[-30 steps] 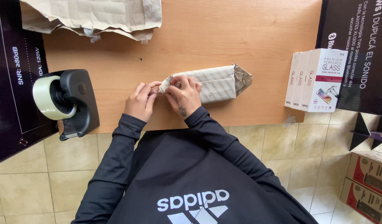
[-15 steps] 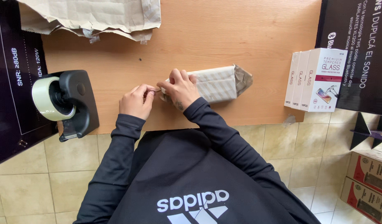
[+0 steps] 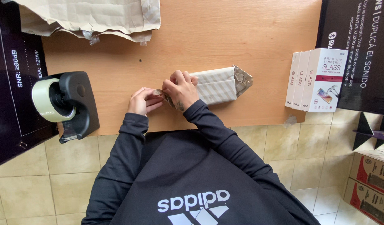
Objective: The person unwraps several small rectangular packages by removing paper and tape, then places the revealed product boxes on a table.
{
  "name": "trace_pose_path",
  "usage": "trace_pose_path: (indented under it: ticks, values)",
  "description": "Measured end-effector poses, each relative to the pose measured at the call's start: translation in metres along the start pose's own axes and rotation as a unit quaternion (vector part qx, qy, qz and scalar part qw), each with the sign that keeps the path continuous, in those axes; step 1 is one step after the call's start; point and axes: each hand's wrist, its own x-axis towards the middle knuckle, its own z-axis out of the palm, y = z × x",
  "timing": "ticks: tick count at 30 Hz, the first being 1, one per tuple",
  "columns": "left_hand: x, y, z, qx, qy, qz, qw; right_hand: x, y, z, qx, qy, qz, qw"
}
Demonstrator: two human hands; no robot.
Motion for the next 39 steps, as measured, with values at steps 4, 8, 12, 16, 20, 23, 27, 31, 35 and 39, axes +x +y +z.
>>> trace_pose_path:
  ticks: [4,8,12,16,20,23,27,31,35,39]
  values:
    - [-0.008,0.027,-0.017,-0.077,0.050,-0.046,0.995,-0.009,0.016,0.003,0.007,-0.006,0.000,1.000]
    - [0.010,0.044,-0.071,-0.028,0.053,0.029,0.998,-0.011,0.027,-0.027,0.004,-0.026,0.016,1.000]
    - [-0.029,0.049,-0.014,0.049,0.002,0.132,0.990,0.005,0.016,-0.044,0.108,-0.035,0.054,0.992]
    - [-0.058,0.040,0.033,0.066,-0.009,0.165,0.984,0.009,0.010,-0.073,0.145,-0.008,0.110,0.983]
    - [-0.084,0.040,0.071,0.139,-0.064,0.226,0.962,-0.006,0.000,-0.129,0.385,0.008,0.195,0.902]
    - [-0.092,0.040,0.098,0.219,-0.143,0.210,0.942,-0.040,-0.001,-0.153,0.455,0.020,0.295,0.840]
    - [-0.098,0.039,0.136,0.329,-0.316,0.059,0.888,-0.115,0.015,-0.167,0.594,0.073,0.389,0.700]
    - [-0.101,0.020,0.183,0.431,-0.394,-0.023,0.811,-0.219,0.048,-0.180,0.673,0.149,0.476,0.546]
    - [-0.099,0.000,0.228,0.534,-0.391,-0.018,0.750,-0.306,0.093,-0.233,0.440,0.184,0.581,0.659]
    - [-0.124,-0.020,0.274,0.621,-0.392,0.017,0.678,-0.358,0.147,-0.265,0.008,0.303,0.599,0.741]
